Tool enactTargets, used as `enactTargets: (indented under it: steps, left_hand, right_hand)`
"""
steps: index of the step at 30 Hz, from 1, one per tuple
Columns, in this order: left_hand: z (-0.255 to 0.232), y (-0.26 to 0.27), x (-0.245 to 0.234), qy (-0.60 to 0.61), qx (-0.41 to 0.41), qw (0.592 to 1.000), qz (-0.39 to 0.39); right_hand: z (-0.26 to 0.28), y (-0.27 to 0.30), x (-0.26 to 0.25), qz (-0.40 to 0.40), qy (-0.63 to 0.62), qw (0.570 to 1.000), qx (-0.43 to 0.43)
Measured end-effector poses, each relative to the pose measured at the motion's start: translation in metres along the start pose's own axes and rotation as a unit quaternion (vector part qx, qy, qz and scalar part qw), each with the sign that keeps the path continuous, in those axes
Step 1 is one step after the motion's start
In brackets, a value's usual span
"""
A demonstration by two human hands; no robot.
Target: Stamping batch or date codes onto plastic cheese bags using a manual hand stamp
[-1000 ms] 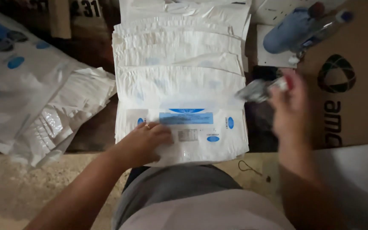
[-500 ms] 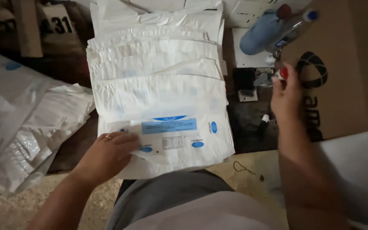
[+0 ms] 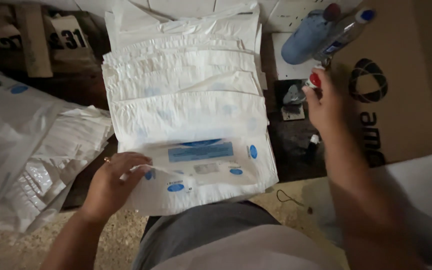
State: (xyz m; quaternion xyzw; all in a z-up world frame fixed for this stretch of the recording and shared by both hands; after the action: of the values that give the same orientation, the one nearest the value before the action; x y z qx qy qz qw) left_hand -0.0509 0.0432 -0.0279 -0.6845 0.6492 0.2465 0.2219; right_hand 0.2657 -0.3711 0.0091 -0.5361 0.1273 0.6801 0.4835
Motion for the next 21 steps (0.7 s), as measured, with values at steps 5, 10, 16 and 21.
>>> enactTargets:
  steps: [5, 10, 16, 21]
  left_hand:
    - [0.006, -0.014, -0.001, 0.120, -0.128, 0.983, -0.046]
    - [-0.021, -0.050, -0.027, 0.274, -0.202, 0.932, -0.121]
    - [-0.015, -0.072, -0.016, 0.272, -0.048, 0.947, -0.165]
    - [-0.087, -0.056, 0.002, -0.088, 0.109, 0.990, -0.015]
  right_hand:
    - [-0.030, 0.010, 0.031, -0.033, -0.003, 0.999, -0.004]
    - [-0.026, -0.011, 0.003, -0.002, -0.082, 0.992, 0.093]
    - [0.119, 0.026, -0.048, -0.055, -0.230, 0.953, 0.189]
    - [0.177, 0.088, 0.020, 0.098, -0.065, 0.989, -0.086]
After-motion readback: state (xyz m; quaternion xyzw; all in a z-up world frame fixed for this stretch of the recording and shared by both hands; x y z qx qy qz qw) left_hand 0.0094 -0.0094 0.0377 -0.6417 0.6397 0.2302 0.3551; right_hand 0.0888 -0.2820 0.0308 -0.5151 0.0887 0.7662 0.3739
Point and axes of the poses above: each hand's wrist, its own y-axis away from the middle knuckle, its own x-axis out of the palm, z = x × y, the point moved 5 cm from there along -y, towards the middle knuckle, and after that the axes turned 9 degrees about z, right-handed, at the moved point
